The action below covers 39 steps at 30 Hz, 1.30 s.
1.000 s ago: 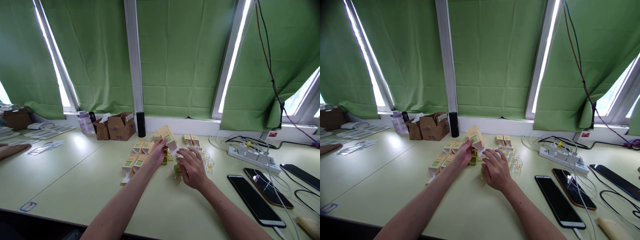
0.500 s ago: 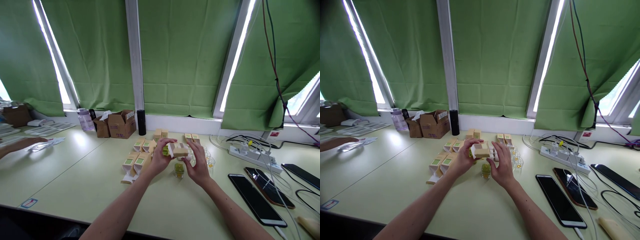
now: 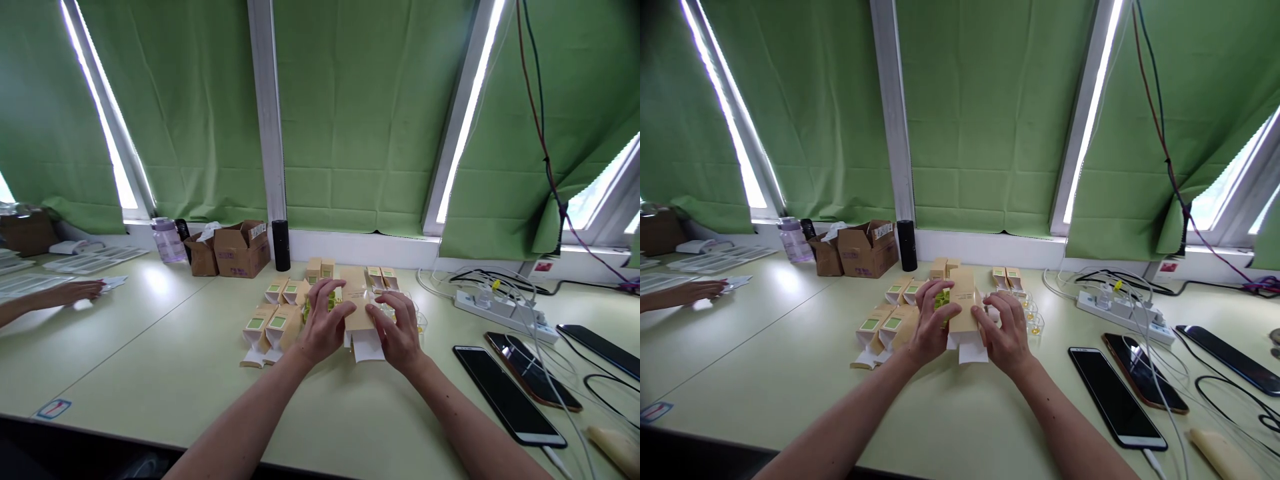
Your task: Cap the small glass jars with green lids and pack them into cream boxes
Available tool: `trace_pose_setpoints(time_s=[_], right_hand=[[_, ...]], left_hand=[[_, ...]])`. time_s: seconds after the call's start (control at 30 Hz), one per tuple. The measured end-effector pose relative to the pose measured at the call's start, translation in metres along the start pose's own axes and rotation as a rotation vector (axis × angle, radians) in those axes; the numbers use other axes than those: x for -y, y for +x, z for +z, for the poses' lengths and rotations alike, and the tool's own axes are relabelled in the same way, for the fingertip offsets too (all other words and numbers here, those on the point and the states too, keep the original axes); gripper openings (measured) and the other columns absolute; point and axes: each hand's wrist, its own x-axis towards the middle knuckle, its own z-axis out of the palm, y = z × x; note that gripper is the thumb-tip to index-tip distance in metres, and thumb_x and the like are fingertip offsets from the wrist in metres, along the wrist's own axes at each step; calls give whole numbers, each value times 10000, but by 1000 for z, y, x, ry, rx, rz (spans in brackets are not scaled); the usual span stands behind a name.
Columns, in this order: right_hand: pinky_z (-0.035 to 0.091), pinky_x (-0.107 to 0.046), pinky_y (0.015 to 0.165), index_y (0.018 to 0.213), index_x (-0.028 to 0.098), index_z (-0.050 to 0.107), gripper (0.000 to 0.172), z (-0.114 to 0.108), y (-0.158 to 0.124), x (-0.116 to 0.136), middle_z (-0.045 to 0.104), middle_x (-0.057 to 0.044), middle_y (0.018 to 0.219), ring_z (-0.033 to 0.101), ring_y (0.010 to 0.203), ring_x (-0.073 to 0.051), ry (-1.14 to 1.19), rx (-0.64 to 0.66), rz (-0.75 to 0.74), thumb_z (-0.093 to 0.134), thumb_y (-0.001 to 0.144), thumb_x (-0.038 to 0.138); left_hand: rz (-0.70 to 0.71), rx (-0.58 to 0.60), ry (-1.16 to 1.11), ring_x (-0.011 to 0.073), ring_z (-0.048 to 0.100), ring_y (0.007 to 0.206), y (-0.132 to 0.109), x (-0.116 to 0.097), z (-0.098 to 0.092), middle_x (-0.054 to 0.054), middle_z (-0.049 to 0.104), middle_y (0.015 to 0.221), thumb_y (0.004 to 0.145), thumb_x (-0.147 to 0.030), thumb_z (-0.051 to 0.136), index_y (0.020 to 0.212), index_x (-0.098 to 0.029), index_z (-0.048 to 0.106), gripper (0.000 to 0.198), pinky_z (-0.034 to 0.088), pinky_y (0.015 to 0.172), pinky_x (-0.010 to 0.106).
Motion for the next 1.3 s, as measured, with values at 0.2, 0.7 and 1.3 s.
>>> trace_pose_setpoints(time_s=[0.2, 0.7, 1.3], right_hand=[[515, -609, 1027, 1467, 333, 503, 621, 0, -1, 0, 563, -131, 1309, 552, 1268, -361, 30, 6, 55, 628, 898, 116], [585, -521, 1032, 1442, 280, 499, 492, 3, 1, 12, 639, -140, 1356, 653, 1244, -307, 533, -18, 585, 657, 978, 312], [658, -453, 896, 1399, 351, 589, 343, 9, -4, 8, 383, -118, 1539, 693, 1070, -219, 696, 111, 658, 511, 1066, 364]], left_hand=[[-22, 24, -28, 324, 431, 1404, -3, 3, 2, 123, 499, 1460, 859, -7, 623, 1152, -281, 622, 402, 470, 1117, 586], [-604, 149, -664, 300, 639, 1265, -2, -5, 11, 147, 678, 1342, 924, -314, 739, 1485, -227, 527, 606, 510, 1115, 507], [-1070, 145, -952, 155, 682, 760, 15, -7, 9, 33, 737, 890, 831, -654, 765, 1253, -215, 460, 681, 498, 670, 254]])
